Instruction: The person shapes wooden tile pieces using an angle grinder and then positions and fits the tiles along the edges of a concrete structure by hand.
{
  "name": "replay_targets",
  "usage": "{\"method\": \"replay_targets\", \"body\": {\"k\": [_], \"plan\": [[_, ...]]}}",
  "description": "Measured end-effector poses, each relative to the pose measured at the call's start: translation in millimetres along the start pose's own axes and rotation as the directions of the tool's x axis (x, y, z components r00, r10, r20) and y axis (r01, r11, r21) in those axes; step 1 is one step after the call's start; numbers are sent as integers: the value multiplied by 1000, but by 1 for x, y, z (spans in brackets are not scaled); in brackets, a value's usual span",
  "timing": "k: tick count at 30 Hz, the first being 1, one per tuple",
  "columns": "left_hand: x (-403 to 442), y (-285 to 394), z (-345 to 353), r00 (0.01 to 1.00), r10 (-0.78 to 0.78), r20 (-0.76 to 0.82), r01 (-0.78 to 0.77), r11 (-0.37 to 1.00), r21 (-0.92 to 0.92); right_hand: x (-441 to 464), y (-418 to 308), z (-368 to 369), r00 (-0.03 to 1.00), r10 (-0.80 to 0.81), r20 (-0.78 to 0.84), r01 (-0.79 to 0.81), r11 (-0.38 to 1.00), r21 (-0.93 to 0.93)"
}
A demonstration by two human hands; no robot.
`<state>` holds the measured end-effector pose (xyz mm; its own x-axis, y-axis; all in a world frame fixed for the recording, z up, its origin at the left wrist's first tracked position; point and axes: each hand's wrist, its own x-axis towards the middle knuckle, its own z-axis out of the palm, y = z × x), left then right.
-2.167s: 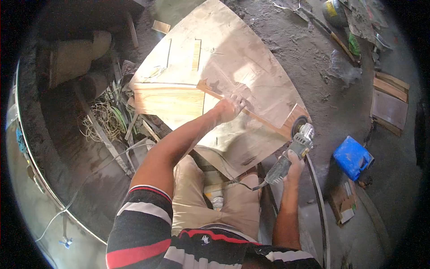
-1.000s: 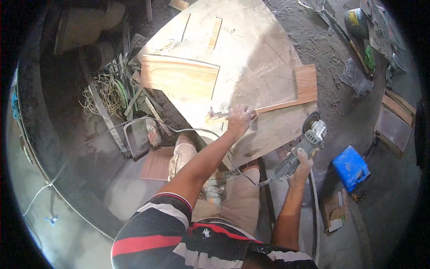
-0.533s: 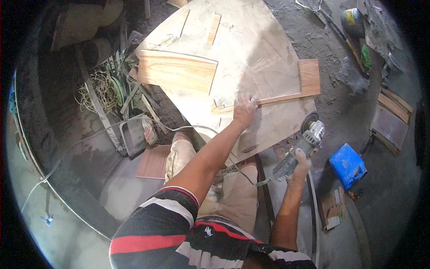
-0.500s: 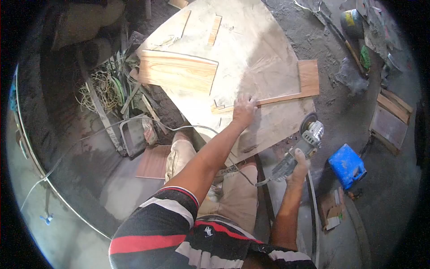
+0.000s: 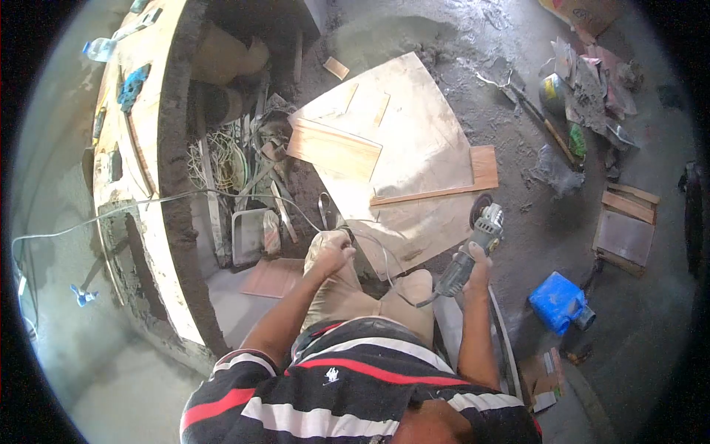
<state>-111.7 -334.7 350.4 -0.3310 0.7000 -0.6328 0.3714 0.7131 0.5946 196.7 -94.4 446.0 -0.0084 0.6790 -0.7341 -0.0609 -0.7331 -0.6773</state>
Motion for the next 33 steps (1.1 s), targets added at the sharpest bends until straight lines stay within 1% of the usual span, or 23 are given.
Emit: {"method": "replay_targets", "body": {"k": [1,2,4,5,6,7,8,10,12,13,14,16,17,19,20,22,23,26,27,28,30,31,33], "plan": [[-2,-11,-17,998,-10,-70,12,1000,29,-14,-5,8,999,13,-37,-14,1000,-8],[4,-45,-20,994,-48,-100,49,999,6,-23,-6,16,999,-11,-42,10,1000,-9],[17,-116,-21,986,-107,-132,100,993,-56,-39,-3,20,993,41,-108,-29,993,110],[13,-137,-27,980,-139,-144,145,989,27,-47,-5,18,993,19,-115,-8,995,97],[6,-141,-41,939,-323,-115,328,944,30,-56,-7,15,994,34,-106,-16,986,167],[-10,-142,-62,951,-288,-113,295,954,51,-63,-6,13,995,52,-91,-29,970,242],[-21,-132,-81,952,-280,-121,287,957,46,-68,-6,9,996,41,-84,-19,970,242],[-38,-111,-119,928,-201,-312,190,980,-66,-72,-10,-4,991,126,-43,-106,944,312],[-30,-127,-148,907,-57,-416,14,994,-107,-62,-7,-9,997,76,-5,-72,956,284],[-41,-106,-159,848,-168,-502,37,965,-261,-61,-11,-13,999,35,16,-38,966,257],[-47,-103,-171,810,-99,-578,1,986,-167,-62,-16,-13,999,37,23,-42,967,252],[-54,-99,-174,757,-141,-638,-22,970,-241,-63,-22,-10,1000,-3,30,-5,967,253],[-60,-96,-171,767,-138,-627,-12,973,-229,-64,-22,-11,1000,12,17,-16,965,263],[-71,-88,-157,816,-222,-534,3,925,-380,-59,-21,-14,998,-7,64,-10,964,265],[-77,-80,-146,818,-225,-529,9,925,-381,-58,-21,-18,998,-2,58,-13,965,263],[-94,-52,-133,856,-177,-486,48,963,-266,-57,-16,-23,998,-21,55,10,981,196],[-103,-34,-125,866,-249,-434,114,943,-313,-57,-13,-25,999,-14,52,4,980,198],[-88,-91,-70,910,-200,-362,71,938,-340,-63,-4,-31,999,5,48,-14,982,189],[-105,-66,-73,932,-174,-316,113,973,-202,-64,-4,-34,998,30,64,-41,983,180],[-111,-77,-64,931,-176,-319,114,973,-202,-67,-4,-35,995,53,81,-66,983,171],[-117,-109,-40,959,-181,-217,137,970,-203,-69,-6,-38,996,51,71,-62,984,169],[-123,-127,-29,957,-181,-229,134,969,-207,-70,-7,-41,997,50,55,-59,984,167],[-140,-162,-10,923,-332,-196,307,940,-147,-65,-5,-52,997,56,48,-64,983,173]]}}
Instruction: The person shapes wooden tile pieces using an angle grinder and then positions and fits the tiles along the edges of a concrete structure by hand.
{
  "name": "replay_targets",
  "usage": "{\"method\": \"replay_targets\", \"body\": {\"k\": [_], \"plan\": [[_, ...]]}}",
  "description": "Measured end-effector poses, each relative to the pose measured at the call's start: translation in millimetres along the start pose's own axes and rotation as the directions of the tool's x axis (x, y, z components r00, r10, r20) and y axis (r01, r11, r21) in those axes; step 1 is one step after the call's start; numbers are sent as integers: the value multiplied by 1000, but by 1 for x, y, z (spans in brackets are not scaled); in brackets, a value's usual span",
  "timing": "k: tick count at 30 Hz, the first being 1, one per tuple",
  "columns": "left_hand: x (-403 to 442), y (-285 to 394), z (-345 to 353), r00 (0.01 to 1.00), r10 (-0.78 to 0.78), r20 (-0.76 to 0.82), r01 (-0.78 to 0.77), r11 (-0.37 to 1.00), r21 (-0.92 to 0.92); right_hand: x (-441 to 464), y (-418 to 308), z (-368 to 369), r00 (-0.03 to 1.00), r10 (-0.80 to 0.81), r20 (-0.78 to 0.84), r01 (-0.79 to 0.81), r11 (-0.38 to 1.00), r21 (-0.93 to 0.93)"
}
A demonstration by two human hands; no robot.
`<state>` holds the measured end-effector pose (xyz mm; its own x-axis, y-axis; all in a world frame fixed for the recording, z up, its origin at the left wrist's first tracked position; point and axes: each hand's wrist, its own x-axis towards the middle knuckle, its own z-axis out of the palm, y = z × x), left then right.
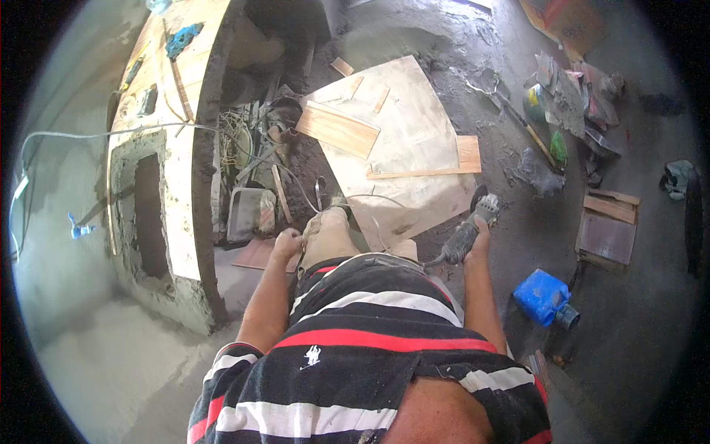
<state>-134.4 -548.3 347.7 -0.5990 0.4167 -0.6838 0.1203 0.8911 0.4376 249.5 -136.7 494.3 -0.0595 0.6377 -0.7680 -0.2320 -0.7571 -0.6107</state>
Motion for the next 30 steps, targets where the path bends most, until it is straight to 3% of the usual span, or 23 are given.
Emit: {"method": "replay_targets", "body": {"k": [1,3,7,9,10,12,13,14,16,18,20,23,28,30], "plan": [[-5,-18,2,1000,-1,-13,1,1000,-8,4,1,-8,1000,7,-24,-7,1000,10],[-16,-49,2,985,-168,30,166,984,65,11,2,-24,1000,-4,-13,4,1000,29],[-18,-99,15,980,-198,-4,197,976,93,23,4,-48,998,-24,-55,29,996,85],[-4,-132,31,992,123,-33,-111,964,243,22,3,-53,998,-25,-56,29,997,75],[-9,-119,27,992,121,-42,-107,965,239,22,3,-56,998,-25,-65,29,997,66],[-29,-56,16,976,-218,-1,217,972,-90,23,3,-65,996,-62,-64,63,998,20],[-28,-41,13,996,-77,-36,77,997,7,27,8,-64,994,-92,-56,91,996,-21],[-31,-19,5,999,-46,16,44,996,81,31,9,-70,993,-107,-50,105,994,-28],[-45,21,-6,991,-129,-22,130,989,66,27,12,-64,994,-108,-24,106,992,-70],[-27,-1,9,981,34,-191,-24,998,57,46,17,-78,993,-111,34,113,990,-83],[-24,4,6,983,-69,-171,60,997,-54,44,18,-80,987,-125,99,133,988,-81],[-35,11,-4,972,-97,-216,68,988,-136,49,13,-74,998,-37,60,42,995,-86],[-51,-5,2,961,-164,-224,134,981,-144,42,4,-56,995,12,96,3,987,-160],[-52,-23,10,987,-96,-129,108,990,86,3,-3,-18,996,62,68,-52,988,-144]]}}
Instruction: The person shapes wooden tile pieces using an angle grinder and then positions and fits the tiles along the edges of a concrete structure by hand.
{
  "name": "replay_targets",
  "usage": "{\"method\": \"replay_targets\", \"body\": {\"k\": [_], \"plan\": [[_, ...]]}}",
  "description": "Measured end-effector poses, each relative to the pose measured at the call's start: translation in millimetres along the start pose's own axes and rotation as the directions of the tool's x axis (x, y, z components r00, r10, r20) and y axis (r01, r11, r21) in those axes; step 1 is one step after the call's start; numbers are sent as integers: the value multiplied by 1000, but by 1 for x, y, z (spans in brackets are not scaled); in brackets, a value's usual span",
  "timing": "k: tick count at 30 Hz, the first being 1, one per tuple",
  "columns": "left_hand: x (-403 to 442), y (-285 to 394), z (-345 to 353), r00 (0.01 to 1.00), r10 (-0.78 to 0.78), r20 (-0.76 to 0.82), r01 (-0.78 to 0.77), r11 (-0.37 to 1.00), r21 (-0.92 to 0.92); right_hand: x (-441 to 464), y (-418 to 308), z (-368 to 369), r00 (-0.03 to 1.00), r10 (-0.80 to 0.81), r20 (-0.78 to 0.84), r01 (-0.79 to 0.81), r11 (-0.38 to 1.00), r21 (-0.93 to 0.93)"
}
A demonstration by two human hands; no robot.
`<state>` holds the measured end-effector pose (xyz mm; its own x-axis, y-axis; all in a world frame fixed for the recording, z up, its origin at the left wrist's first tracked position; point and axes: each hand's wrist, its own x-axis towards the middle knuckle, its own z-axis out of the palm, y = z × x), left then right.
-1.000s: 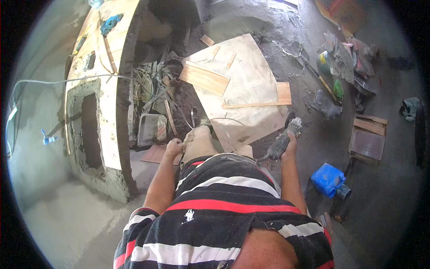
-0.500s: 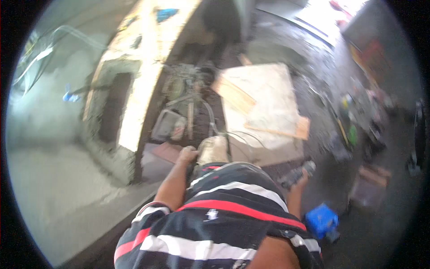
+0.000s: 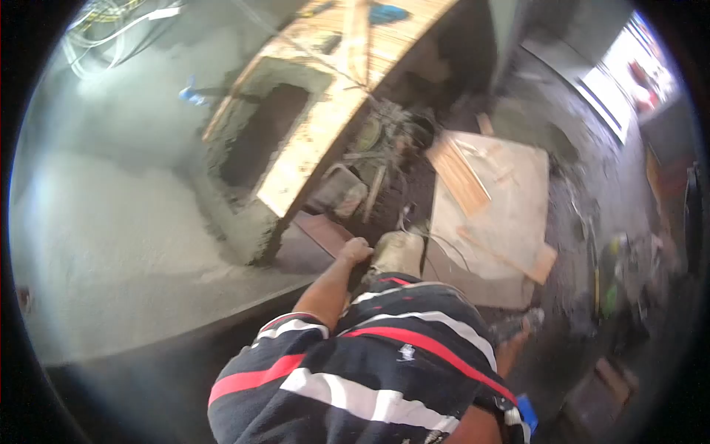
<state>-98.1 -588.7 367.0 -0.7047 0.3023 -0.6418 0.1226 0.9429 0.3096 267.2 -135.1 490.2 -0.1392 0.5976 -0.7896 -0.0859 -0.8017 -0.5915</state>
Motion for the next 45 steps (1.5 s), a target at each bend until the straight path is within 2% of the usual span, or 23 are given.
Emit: {"method": "replay_targets", "body": {"k": [1,3,4,5,8,10,11,14,17,21,23,24,26,28,30,31,33,34,36,38,41,43,45], "plan": [[5,-8,7,1000,15,17,-16,997,80,3,-2,3,1000,-21,0,21,999,-36],[-12,14,-16,997,-57,43,60,995,-78,30,8,-15,996,-83,27,83,996,-31],[-6,13,-19,1000,-18,6,19,976,-215,36,9,-11,996,-79,-33,78,996,-30],[2,18,-21,999,2,-39,-16,937,-349,41,12,-15,997,-80,19,80,996,-30],[13,102,-61,993,94,68,-59,915,-399,27,8,19,997,-72,-3,71,992,-101],[13,185,-75,921,388,25,-351,857,-377,37,15,27,998,-37,-44,31,991,-131],[35,195,-57,801,595,72,-547,775,-317,48,24,32,998,-43,-43,34,981,-189],[31,276,-42,725,535,434,-426,843,-327,49,34,70,995,-66,-69,40,943,-331],[64,272,27,613,529,587,-417,847,-328,60,57,101,984,-178,-23,139,834,-533],[79,261,83,551,508,662,-238,856,-459,81,84,144,985,-168,-21,120,779,-616],[77,261,97,555,537,635,-396,842,-366,97,89,162,991,-126,-41,73,777,-625],[76,264,97,526,444,725,-268,896,-354,117,105,156,992,-126,-12,84,723,-686],[74,267,98,489,446,749,-209,894,-395,129,118,159,991,-135,-1,86,639,-764],[79,270,90,457,456,764,-160,887,-434,139,128,158,989,-151,9,105,645,-757],[90,271,82,347,404,846,-113,914,-390,146,131,158,985,-172,15,125,653,-747],[101,259,92,340,406,848,-113,913,-392,144,127,160,989,-147,-14,97,722,-685],[131,225,122,560,468,683,-253,882,-396,143,123,152,990,-132,-54,71,786,-614],[140,230,119,551,474,687,-261,880,-398,146,124,144,983,-138,-119,47,823,-567],[161,249,119,769,314,556,-386,922,14,150,121,126,970,-149,-194,31,861,-507],[187,277,146,770,459,443,-519,854,17,149,111,106,936,-120,-330,-3,938,-347],[210,353,188,688,621,375,-667,745,-10,142,98,75,905,-121,-407,47,981,-187],[217,417,222,666,564,488,-670,740,58,155,115,21,887,-178,-425,85,970,-228],[228,443,284,574,690,441,-777,630,25,160,128,-22,881,-203,-427,97,961,-258]]}}
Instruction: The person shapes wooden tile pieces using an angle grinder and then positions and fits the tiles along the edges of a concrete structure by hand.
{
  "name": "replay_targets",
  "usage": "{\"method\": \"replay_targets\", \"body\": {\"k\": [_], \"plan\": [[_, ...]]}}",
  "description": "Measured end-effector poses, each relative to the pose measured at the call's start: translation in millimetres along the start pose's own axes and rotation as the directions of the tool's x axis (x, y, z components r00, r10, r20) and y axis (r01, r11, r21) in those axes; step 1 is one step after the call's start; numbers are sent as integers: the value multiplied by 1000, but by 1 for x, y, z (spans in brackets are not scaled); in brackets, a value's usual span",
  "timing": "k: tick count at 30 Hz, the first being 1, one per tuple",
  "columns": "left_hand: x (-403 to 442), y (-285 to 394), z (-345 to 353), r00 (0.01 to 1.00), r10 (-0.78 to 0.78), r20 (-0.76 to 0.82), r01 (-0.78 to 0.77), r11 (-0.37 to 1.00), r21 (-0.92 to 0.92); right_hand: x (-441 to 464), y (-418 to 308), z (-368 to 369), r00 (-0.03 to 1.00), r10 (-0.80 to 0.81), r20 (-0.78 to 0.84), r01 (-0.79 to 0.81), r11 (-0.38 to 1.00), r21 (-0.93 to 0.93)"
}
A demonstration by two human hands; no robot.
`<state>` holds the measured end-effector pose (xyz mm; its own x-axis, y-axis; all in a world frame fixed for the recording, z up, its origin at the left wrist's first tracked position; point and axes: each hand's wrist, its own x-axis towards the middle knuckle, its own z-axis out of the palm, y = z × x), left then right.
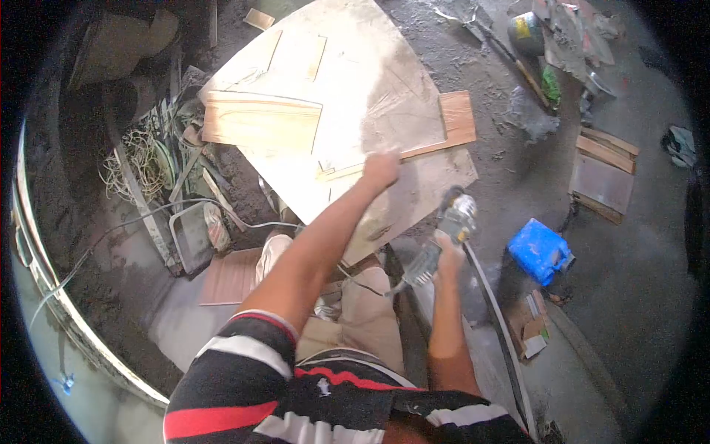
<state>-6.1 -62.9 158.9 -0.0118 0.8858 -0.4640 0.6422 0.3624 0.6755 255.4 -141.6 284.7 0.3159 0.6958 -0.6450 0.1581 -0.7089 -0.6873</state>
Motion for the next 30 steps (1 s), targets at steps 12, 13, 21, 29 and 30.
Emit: {"method": "replay_targets", "body": {"k": [12,13,21,29,30], "plan": [[59,7,73,990,37,-136,-3,969,245,5,34,-47,970,219,-110,-194,961,198],[58,7,71,991,38,-127,-4,964,264,4,38,-47,970,225,-92,-203,957,206],[-88,-29,42,906,-323,-274,243,927,-287,-1,23,-20,969,229,96,-240,961,136],[-234,-9,23,878,-91,470,446,516,-732,-22,30,84,935,179,307,-192,981,12],[-238,4,23,880,-71,470,467,313,-827,-29,28,94,911,186,368,-239,965,103]]}}
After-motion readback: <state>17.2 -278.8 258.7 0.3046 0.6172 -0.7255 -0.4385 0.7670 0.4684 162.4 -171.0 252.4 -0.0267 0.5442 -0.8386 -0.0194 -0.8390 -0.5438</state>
